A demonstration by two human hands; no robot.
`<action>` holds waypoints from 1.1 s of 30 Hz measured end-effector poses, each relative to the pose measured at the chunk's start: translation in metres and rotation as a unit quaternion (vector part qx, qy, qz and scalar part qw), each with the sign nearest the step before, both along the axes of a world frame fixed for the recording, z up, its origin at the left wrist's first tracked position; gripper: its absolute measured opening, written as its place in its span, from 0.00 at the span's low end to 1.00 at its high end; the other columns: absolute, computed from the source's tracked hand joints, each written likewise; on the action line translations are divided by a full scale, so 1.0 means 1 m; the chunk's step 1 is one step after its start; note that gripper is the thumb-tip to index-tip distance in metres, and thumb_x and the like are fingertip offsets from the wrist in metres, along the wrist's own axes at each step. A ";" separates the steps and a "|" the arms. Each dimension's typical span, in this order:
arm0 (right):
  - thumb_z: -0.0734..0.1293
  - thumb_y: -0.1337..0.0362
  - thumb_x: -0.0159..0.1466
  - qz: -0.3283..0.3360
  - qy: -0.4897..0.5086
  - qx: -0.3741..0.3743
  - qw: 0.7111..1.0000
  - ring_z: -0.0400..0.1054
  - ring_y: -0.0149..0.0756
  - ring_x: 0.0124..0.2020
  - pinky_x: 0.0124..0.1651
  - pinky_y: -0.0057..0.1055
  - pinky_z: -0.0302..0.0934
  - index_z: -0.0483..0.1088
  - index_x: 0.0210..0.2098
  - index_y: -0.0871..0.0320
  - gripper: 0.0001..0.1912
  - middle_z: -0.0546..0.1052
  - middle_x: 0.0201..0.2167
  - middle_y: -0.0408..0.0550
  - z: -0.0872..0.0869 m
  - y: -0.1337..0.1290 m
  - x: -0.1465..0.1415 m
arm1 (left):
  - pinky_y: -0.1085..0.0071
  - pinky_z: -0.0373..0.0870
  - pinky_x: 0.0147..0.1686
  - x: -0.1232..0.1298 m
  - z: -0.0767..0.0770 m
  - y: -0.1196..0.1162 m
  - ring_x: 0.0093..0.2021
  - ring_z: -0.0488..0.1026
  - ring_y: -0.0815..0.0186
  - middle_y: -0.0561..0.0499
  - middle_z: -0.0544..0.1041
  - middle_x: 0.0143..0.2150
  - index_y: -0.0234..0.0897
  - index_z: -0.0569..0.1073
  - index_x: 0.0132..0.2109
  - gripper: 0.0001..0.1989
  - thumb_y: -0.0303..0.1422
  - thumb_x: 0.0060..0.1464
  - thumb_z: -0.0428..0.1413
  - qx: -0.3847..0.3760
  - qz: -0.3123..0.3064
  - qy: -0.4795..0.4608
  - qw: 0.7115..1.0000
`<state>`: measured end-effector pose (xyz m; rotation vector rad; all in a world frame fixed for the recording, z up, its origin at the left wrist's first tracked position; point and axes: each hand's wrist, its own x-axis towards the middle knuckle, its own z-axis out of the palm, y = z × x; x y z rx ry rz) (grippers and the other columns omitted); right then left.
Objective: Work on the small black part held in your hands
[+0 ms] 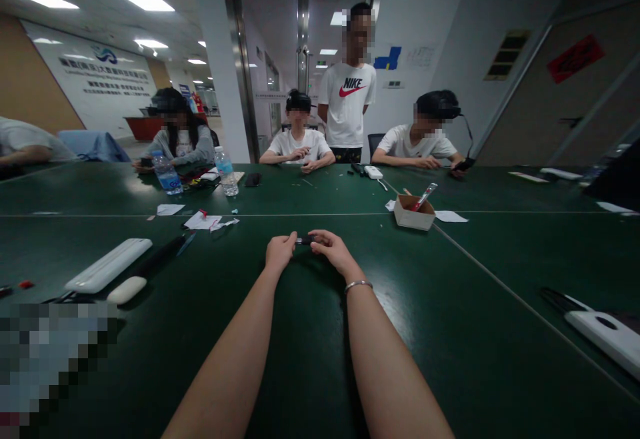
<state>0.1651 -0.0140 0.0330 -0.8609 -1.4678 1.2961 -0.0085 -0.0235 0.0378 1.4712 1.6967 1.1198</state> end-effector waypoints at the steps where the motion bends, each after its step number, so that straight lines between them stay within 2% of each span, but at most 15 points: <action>1: 0.72 0.63 0.50 0.002 0.000 0.000 1.000 0.66 0.30 0.28 0.33 0.29 0.61 0.72 0.42 0.56 0.19 0.72 0.29 0.42 0.000 0.000 0.000 | 0.71 0.58 0.26 0.000 0.000 0.000 0.19 0.63 0.68 0.54 0.66 0.15 0.38 0.67 0.18 0.24 0.50 0.52 0.47 0.003 0.000 -0.001 1.000; 14: 0.71 0.64 0.51 0.009 -0.008 -0.001 1.000 0.66 0.30 0.29 0.35 0.30 0.61 0.72 0.42 0.56 0.18 0.73 0.30 0.43 0.002 -0.001 0.000 | 0.71 0.58 0.26 0.002 0.002 -0.004 0.18 0.62 0.69 0.53 0.67 0.16 0.37 0.68 0.19 0.25 0.50 0.53 0.46 0.002 -0.007 0.001 1.000; 21: 0.72 0.62 0.51 0.006 -0.003 -0.002 1.000 0.66 0.31 0.28 0.36 0.31 0.60 0.72 0.42 0.57 0.19 0.72 0.26 0.42 0.001 0.000 0.000 | 0.71 0.59 0.26 0.001 0.001 -0.005 0.19 0.63 0.69 0.53 0.68 0.17 0.36 0.70 0.21 0.26 0.52 0.53 0.46 0.007 -0.022 -0.001 1.000; 27: 0.73 0.60 0.49 -0.015 0.007 -0.017 1.000 0.67 0.31 0.28 0.34 0.30 0.61 0.73 0.41 0.58 0.19 0.73 0.25 0.42 -0.002 0.003 0.000 | 0.72 0.58 0.24 -0.001 -0.006 -0.001 0.21 0.64 0.69 0.53 0.70 0.20 0.36 0.71 0.26 0.26 0.54 0.51 0.48 0.015 -0.050 -0.036 0.998; 33: 0.73 0.60 0.49 -0.026 0.012 -0.024 0.999 0.68 0.31 0.27 0.34 0.30 0.62 0.74 0.40 0.58 0.18 0.74 0.25 0.42 -0.004 0.004 0.000 | 0.73 0.60 0.24 -0.001 -0.007 0.001 0.22 0.65 0.70 0.52 0.72 0.23 0.35 0.72 0.29 0.22 0.52 0.49 0.51 0.011 -0.065 -0.082 0.994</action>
